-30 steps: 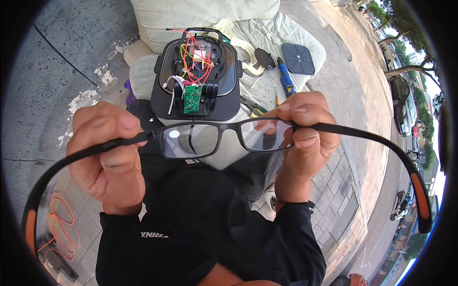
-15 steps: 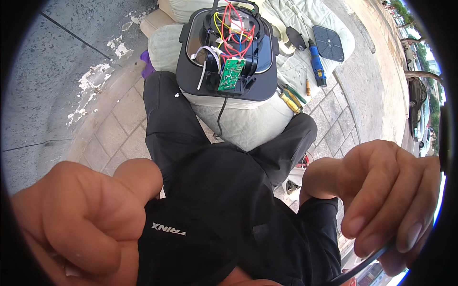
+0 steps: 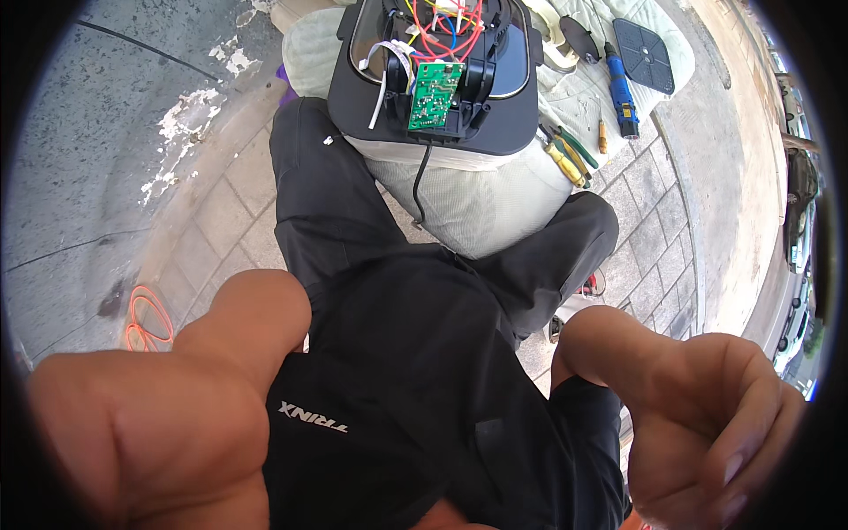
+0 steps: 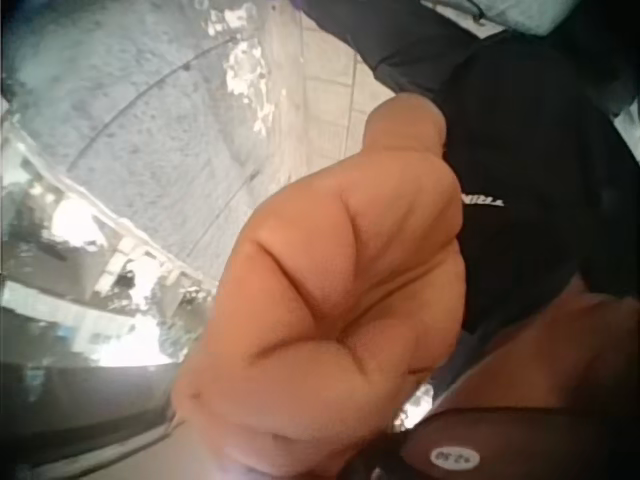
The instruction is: The person sits on the ground and works on a small green circuit board connected to a black device. They use a screwdriver to adjust components on the board and handle various colored wires attached to the device.
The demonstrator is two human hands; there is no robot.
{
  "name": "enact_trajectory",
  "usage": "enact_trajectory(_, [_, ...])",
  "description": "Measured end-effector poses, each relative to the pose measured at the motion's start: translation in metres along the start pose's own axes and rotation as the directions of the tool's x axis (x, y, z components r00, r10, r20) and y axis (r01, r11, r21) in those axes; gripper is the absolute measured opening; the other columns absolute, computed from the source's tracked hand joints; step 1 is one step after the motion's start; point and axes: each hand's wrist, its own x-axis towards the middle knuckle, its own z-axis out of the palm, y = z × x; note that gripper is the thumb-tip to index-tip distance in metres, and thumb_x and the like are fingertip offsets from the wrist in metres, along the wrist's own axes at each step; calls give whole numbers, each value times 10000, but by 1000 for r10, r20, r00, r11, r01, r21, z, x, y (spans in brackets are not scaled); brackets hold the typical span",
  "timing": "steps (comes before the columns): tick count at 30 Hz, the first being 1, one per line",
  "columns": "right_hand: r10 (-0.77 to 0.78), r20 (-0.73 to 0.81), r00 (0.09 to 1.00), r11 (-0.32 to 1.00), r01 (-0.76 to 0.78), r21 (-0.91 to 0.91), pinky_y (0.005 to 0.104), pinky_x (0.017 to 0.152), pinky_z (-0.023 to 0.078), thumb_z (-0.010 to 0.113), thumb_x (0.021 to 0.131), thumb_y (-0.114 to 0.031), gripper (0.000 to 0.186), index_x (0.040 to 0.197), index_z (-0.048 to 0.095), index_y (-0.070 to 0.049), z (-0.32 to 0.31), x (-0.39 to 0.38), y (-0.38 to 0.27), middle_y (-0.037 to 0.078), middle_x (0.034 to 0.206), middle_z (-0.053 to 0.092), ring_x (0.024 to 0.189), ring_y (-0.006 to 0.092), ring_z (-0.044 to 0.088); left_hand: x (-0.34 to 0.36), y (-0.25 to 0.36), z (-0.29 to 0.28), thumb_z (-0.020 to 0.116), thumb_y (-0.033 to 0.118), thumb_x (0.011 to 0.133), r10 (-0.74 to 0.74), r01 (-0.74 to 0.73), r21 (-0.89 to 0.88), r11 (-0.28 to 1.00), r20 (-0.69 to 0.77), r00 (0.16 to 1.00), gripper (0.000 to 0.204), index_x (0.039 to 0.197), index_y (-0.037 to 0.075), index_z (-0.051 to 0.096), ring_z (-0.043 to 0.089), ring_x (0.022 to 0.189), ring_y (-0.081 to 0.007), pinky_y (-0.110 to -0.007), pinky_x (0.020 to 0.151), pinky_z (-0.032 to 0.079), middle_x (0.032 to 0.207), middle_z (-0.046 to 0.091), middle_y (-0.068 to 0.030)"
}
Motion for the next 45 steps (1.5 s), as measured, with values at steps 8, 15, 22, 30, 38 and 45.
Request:
enact_trajectory(8, [-3,-137,991,998,-6,-67,207,714,555,764,943,-237,133,1011,769,-122,1,-28,17,23,871,718,776,83,669,-11,-28,15,761,121,930,-21,22,47,999,-31,999,394,1288,42,618,554,902,-116,-246,770,423,1060,613,-26])
enact_trajectory(15, [175,-231,957,956,-221,-191,220,650,514,701,1001,-209,209,1134,732,-51,19,-58,49,59,862,718,721,85,648,-11,-64,7,744,64,940,-54,66,175,982,-72,996,416,1314,-22,586,570,917,-126,-244,800,450,1063,613,-71])
enact_trajectory(22, [719,-527,453,289,-885,-366,233,673,517,723,1000,-179,235,1135,756,11,-39,-100,130,42,866,721,738,85,652,-107,-136,-26,751,8,932,-478,585,401,705,-340,810,426,1317,-55,581,583,920,-100,-242,800,470,1049,618,-64])
enact_trajectory(30, [908,-310,281,189,-937,-295,227,672,476,742,985,-189,242,1104,761,21,-53,-106,174,2,855,700,753,48,579,-137,-176,-30,722,71,984,-492,622,635,457,-402,772,327,1272,-28,601,595,932,-95,-231,759,501,1097,612,-61])
enact_trajectory(38, [833,-29,552,518,-797,-310,329,625,524,715,963,-118,160,1053,746,11,61,-111,176,137,839,699,677,229,674,-119,-180,-30,755,120,971,-465,640,581,503,-442,767,160,1039,-20,716,524,721,-24,-180,557,361,899,643,-15])
enact_trajectory(45, [886,-63,459,436,-872,-223,308,609,507,697,991,-143,176,1009,745,25,79,-109,183,107,764,694,654,195,650,-99,-172,-23,723,119,997,-616,811,282,514,-537,577,191,1075,-53,692,571,698,-17,-176,575,422,865,692,-30])
